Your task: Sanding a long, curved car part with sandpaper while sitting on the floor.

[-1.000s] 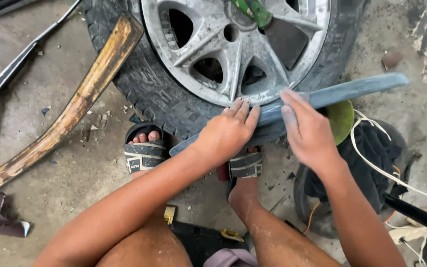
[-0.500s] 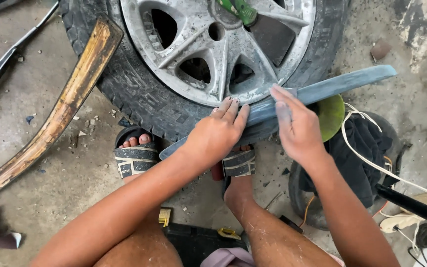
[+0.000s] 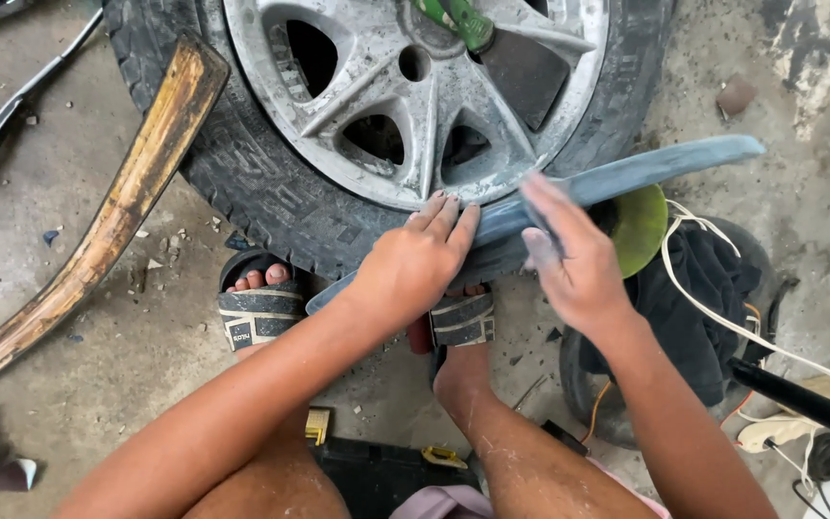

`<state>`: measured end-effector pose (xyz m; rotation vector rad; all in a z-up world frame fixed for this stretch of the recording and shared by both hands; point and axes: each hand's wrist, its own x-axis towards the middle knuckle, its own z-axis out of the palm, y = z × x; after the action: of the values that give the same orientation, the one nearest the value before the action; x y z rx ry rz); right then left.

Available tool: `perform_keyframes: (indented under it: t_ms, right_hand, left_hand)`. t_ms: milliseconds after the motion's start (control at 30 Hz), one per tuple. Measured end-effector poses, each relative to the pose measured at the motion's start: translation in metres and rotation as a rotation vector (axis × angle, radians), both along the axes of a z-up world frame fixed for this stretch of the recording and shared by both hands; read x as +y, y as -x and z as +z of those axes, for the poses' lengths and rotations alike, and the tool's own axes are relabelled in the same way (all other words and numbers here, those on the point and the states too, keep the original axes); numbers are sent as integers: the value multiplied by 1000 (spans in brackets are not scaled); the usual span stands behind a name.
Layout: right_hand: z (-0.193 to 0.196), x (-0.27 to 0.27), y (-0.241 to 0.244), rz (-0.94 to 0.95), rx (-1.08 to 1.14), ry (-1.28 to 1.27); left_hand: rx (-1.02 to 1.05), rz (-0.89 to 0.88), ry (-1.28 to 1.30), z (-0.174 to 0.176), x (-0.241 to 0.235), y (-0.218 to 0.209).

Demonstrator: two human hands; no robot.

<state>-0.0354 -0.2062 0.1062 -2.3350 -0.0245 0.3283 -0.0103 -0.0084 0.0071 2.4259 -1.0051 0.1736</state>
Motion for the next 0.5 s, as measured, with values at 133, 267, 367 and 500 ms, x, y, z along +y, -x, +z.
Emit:
perform_keyframes:
  t_ms: [133, 267, 367, 500]
  right_hand:
    - [-16, -13, 15, 62, -285, 356]
    - [-13, -8, 19, 123, -448, 706]
    - [-39, -13, 20, 110, -469, 799]
    - [-14, 14, 22, 35, -302, 497]
  left_hand:
    - [7, -8, 14, -2, 2, 5]
    - [-6, -10, 7, -3, 0, 2]
    - [-50, 4, -3, 5, 2, 2]
    - [-38, 1, -5, 0, 1, 3]
